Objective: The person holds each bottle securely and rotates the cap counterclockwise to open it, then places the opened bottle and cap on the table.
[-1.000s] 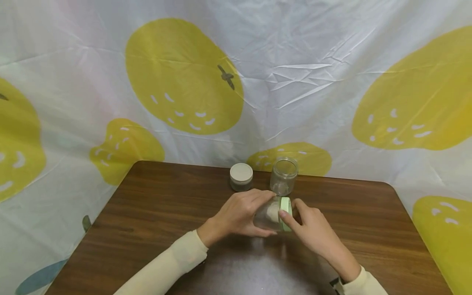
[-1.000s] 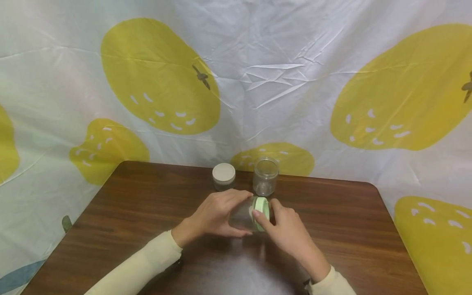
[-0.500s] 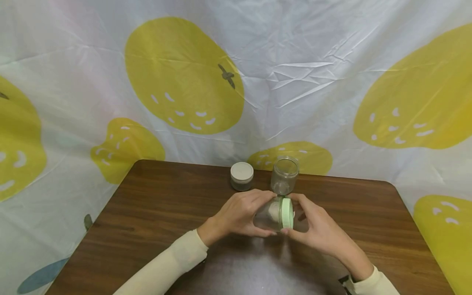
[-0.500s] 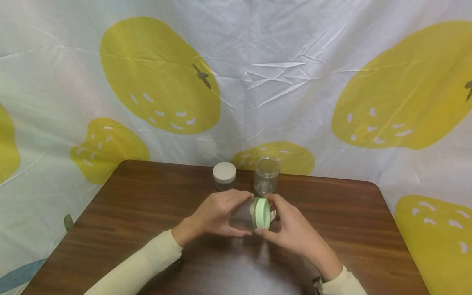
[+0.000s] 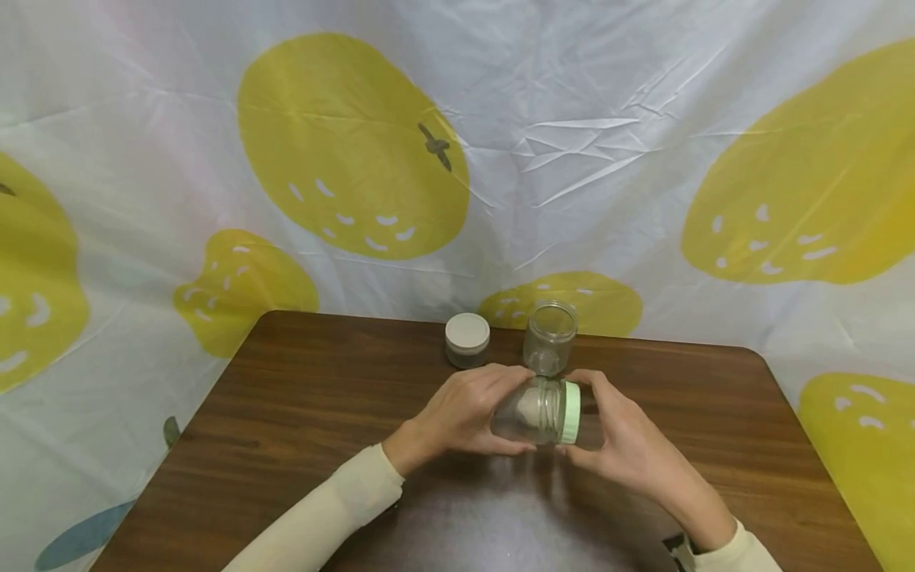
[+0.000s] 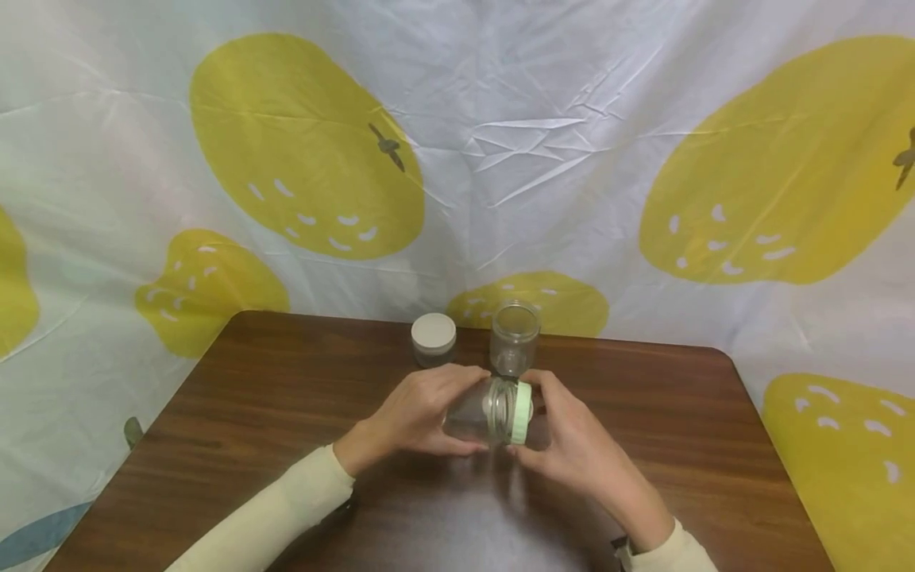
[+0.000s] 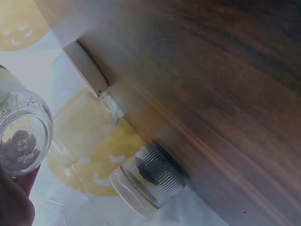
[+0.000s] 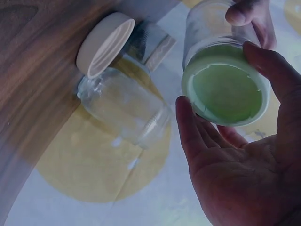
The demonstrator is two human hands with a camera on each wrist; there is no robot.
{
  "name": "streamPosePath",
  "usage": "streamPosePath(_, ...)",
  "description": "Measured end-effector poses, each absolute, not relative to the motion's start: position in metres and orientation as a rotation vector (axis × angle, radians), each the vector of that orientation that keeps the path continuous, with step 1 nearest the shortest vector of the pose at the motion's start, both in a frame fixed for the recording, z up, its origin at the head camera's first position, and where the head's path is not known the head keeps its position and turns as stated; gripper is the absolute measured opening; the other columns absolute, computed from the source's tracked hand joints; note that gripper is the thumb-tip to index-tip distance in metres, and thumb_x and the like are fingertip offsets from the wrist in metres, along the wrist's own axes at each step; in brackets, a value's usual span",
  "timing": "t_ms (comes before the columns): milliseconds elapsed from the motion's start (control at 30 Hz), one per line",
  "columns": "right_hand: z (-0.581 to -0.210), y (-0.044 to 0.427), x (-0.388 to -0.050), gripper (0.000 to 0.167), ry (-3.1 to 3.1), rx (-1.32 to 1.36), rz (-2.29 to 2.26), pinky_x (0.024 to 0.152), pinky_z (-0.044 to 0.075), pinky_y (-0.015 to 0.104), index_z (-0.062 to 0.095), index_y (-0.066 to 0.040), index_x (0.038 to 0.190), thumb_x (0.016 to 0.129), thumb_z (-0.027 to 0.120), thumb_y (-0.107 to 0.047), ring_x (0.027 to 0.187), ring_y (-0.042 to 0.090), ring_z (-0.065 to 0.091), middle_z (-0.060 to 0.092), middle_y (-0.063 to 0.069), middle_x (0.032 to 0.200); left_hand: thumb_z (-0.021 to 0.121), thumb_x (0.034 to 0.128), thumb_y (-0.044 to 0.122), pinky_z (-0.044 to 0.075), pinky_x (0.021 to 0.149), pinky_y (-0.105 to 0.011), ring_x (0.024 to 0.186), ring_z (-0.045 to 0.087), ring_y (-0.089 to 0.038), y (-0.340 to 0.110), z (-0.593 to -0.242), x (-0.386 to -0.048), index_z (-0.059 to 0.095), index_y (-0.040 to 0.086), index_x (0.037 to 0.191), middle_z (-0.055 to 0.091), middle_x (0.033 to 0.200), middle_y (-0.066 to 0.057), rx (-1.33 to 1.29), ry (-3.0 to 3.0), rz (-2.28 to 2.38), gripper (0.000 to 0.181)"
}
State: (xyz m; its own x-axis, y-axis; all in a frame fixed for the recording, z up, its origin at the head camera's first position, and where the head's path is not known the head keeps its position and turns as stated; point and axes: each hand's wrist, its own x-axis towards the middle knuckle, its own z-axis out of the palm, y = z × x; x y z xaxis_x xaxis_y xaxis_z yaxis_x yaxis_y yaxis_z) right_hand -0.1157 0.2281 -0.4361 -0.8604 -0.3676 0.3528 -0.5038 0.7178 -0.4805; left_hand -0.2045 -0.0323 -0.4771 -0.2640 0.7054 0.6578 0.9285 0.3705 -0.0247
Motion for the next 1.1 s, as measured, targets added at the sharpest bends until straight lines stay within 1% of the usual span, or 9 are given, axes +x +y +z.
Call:
streamPosePath(133,-0.434,0.232,-0.112,0.088,-2.681,0.672,0.826,0.095,0.059,0.052,0.044,-0.006,0.139,0.068,0.097,-0.011,0.117,0.026,0.07,0.068,0.008,0.132,0.085,0.0726,0.066,0.055,0.106,-0.026,0.12,0.069,-0.014,-0.032,-0.479,-0.205,0.058,0.006,0.141,0.072,0.129,-0.004,-1.382,-2.064,-0.512,0.096)
streamPosePath(300,-0.433,0.239,-0.106,0.081,-2.671,0.615,0.806,0.086,0.06,0.043,0.046,-0.007,0.126,0.065,0.099,-0.014,0.106,0.019,0.072,0.071,0.007,0.13,0.086,0.0714,0.067,0.054,0.108,-0.026,0.121,0.068,-0.016,-0.03,-0.481,-0.204,0.057,0.004,0.14,0.07,0.131,-0.005,-1.337,-2.065,-0.543,0.098)
streamPosePath(433,-0.435,0.247,-0.101,0.08,-2.671,0.567,0.811,0.083,0.059,0.04,0.046,-0.008,0.123,0.064,0.1,-0.015,0.104,0.016,0.07,0.071,0.007,0.131,0.087,0.0707,0.067,0.053,0.11,-0.027,0.122,0.068,-0.017,-0.025,-0.481,-0.205,0.057,0.003,0.139,0.069,0.132,-0.006,-1.312,-2.05,-0.574,0.098)
streamPosePath(600,-0.437,0.258,-0.096,0.075,-2.7,0.478,0.818,0.087,0.057,0.045,0.047,-0.009,0.123,0.072,0.099,-0.027,0.109,0.023,0.07,0.069,0.007,0.131,0.088,0.0699,0.065,0.053,0.109,-0.026,0.121,0.067,-0.016,-0.014,-0.478,-0.205,0.057,0.004,0.138,0.068,0.132,-0.005,-1.29,-2.031,-0.651,0.096)
streamPosePath(700,-0.438,0.265,-0.094,0.072,-2.716,0.405,0.79,0.088,0.055,0.049,0.049,-0.011,0.123,0.075,0.096,-0.039,0.109,0.026,0.071,0.069,0.006,0.126,0.09,0.0678,0.065,0.054,0.106,-0.025,0.118,0.067,-0.015,-0.004,-0.477,-0.204,0.056,0.006,0.138,0.067,0.132,-0.003,-1.269,-2.031,-0.707,0.098)
streamPosePath(767,-0.439,0.27,-0.093,0.072,-2.721,0.365,0.772,0.087,0.055,0.05,0.05,-0.011,0.122,0.076,0.096,-0.042,0.109,0.029,0.071,0.069,0.006,0.124,0.091,0.0664,0.064,0.055,0.103,-0.024,0.114,0.068,-0.014,0.004,-0.475,-0.202,0.056,0.006,0.139,0.067,0.132,-0.002,-1.253,-2.037,-0.746,0.099)
streamPosePath(900,-0.441,0.28,-0.091,0.072,-2.721,0.305,0.759,0.083,0.055,0.051,0.051,-0.011,0.122,0.076,0.095,-0.044,0.106,0.032,0.071,0.07,0.009,0.121,0.094,0.0646,0.062,0.056,0.097,-0.02,0.107,0.071,-0.013,0.021,-0.472,-0.2,0.054,0.008,0.14,0.068,0.131,-0.001,-1.214,-2.056,-0.846,0.101)
streamPosePath(1033,-0.442,0.29,-0.09,0.073,-2.73,0.24,0.77,0.082,0.054,0.053,0.05,-0.009,0.123,0.078,0.093,-0.047,0.107,0.035,0.07,0.071,0.013,0.121,0.096,0.0644,0.057,0.056,0.097,-0.019,0.108,0.071,-0.012,0.038,-0.468,-0.198,0.053,0.009,0.14,0.069,0.129,-0.001,-1.186,-2.094,-0.966,0.1)
streamPosePath(1100,-0.444,0.294,-0.091,0.073,-2.731,0.22,0.774,0.083,0.055,0.055,0.051,-0.008,0.125,0.079,0.093,-0.046,0.107,0.037,0.07,0.07,0.015,0.121,0.098,0.0645,0.054,0.057,0.098,-0.021,0.111,0.071,-0.013,0.046,-0.467,-0.197,0.053,0.01,0.141,0.069,0.13,0.0,-1.178,-2.128,-1.024,0.099)
